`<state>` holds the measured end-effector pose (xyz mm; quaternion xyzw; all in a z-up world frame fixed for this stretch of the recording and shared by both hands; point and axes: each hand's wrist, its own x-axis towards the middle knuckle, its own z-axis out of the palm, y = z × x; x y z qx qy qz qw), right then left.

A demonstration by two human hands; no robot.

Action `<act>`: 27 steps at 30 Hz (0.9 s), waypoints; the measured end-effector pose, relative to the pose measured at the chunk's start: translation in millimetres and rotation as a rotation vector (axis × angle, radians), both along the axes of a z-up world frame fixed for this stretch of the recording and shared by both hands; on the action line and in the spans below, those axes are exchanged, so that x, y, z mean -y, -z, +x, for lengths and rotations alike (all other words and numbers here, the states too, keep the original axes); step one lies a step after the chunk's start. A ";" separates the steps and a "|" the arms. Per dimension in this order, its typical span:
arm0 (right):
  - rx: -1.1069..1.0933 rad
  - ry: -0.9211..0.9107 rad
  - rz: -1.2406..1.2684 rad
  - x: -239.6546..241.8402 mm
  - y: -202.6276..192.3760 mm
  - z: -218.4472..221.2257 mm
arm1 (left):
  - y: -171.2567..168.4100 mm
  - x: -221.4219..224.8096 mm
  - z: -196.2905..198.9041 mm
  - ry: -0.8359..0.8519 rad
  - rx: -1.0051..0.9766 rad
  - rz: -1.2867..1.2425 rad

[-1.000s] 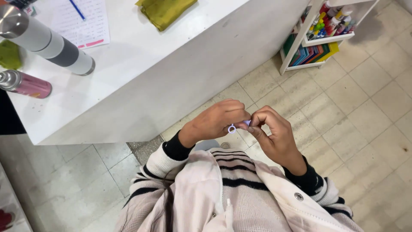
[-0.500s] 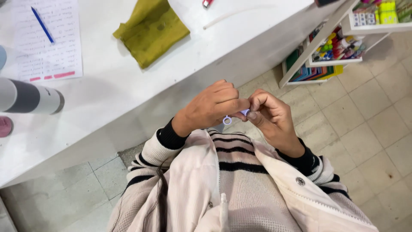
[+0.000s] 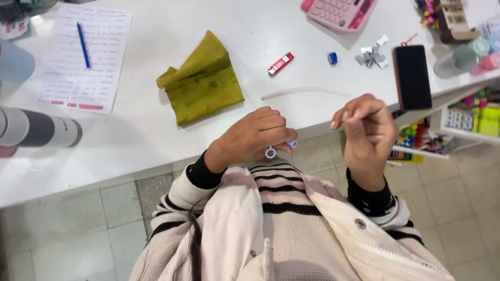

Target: The person stands at a display table fitting small plastic rings and caps onto the lids of children's water bottles and cups, working through the items one at a time. They then move to a counter, hold a clear plastic straw, and use a lighter to heat the straw end before pressing a small cap piece onto it.

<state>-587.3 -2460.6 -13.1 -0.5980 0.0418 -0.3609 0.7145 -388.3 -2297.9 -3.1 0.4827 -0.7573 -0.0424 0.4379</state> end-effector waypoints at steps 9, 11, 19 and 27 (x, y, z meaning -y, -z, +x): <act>-0.184 -0.371 -0.332 36.9 -17.0 29.2 | -9.3 -0.9 -20.1 -0.358 0.041 0.014; -0.158 -0.418 -0.348 37.1 -26.9 34.6 | -8.4 -2.3 -27.6 -0.418 0.061 0.007; -0.318 -0.466 -0.733 27.6 -26.8 67.7 | -17.7 -31.4 -60.1 -0.832 0.367 0.040; -0.333 -0.587 -0.945 -7.8 -34.4 92.3 | -0.2 -58.8 -88.8 -1.127 0.522 0.114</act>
